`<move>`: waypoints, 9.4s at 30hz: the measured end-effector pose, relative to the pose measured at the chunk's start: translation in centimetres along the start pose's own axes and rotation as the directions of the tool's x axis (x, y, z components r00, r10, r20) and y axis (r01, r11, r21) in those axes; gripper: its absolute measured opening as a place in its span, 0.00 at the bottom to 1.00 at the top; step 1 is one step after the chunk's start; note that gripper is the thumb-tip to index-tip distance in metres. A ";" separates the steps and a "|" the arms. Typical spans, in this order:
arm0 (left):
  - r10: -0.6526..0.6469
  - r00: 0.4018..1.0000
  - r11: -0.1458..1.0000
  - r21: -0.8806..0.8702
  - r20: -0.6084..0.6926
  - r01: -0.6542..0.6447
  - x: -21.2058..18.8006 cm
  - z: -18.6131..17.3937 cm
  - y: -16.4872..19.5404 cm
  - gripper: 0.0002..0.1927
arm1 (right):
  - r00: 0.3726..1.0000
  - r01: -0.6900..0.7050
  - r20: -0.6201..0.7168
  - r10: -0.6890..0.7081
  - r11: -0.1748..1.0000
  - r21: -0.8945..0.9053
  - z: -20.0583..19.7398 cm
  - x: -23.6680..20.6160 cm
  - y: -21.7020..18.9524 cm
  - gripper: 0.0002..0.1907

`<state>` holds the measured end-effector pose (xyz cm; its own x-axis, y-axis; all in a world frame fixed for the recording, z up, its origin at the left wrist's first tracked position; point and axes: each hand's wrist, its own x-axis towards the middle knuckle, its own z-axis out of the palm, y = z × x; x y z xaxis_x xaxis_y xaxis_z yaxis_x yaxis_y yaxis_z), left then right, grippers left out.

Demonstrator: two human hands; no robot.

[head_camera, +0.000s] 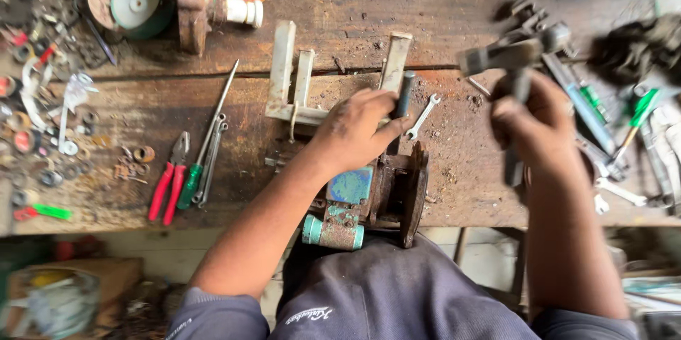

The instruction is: The person works on an electric motor mounted on a wooden workbench, using a spanner to loosen fasteners on the motor housing, tapping components with a hammer to free them, and using pliers to grip and pull parts. They reposition the motor and handle small hardware pieces from the bench during the work.

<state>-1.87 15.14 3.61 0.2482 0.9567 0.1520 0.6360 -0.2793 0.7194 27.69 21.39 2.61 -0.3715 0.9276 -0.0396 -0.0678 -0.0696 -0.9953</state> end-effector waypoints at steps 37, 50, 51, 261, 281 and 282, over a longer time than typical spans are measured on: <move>-0.116 0.992 0.978 -0.169 0.057 0.124 1.4 0.5 0.2 0.32 | 0.922 0.384 0.145 -0.358 0.817 -0.430 9.0 2.2 1.0 0.27; -0.133 0.989 0.987 -0.080 0.065 0.138 0.1 0.7 0.4 0.18 | 0.932 0.305 0.032 -0.361 0.735 -0.606 11.7 0.7 -1.4 0.21; -0.135 0.989 0.985 -0.097 0.067 0.141 0.1 0.7 0.4 0.17 | 0.934 0.295 0.021 -0.357 0.736 -0.609 11.8 0.7 -1.4 0.21; 0.092 0.993 0.996 0.017 -0.077 -0.091 -0.6 3.3 -1.0 0.20 | 0.885 0.465 0.457 -0.089 0.220 -0.858 -0.1 8.5 -8.6 0.11; 0.306 0.947 0.939 0.192 -0.096 -0.284 -0.4 4.1 -1.9 0.24 | 0.957 0.288 0.276 -0.085 0.335 -0.897 -0.2 7.3 -7.5 0.14; 0.270 0.958 0.951 0.181 -0.094 -0.250 -0.4 3.9 -2.1 0.25 | 0.926 0.374 0.346 -0.148 0.257 -0.891 -0.1 7.5 -7.7 0.17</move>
<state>-0.47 15.05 -0.58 0.3403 0.8493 0.4036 0.6752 -0.5194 0.5237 25.52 28.94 9.93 -0.6548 0.7425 0.1410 0.6686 0.6561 -0.3499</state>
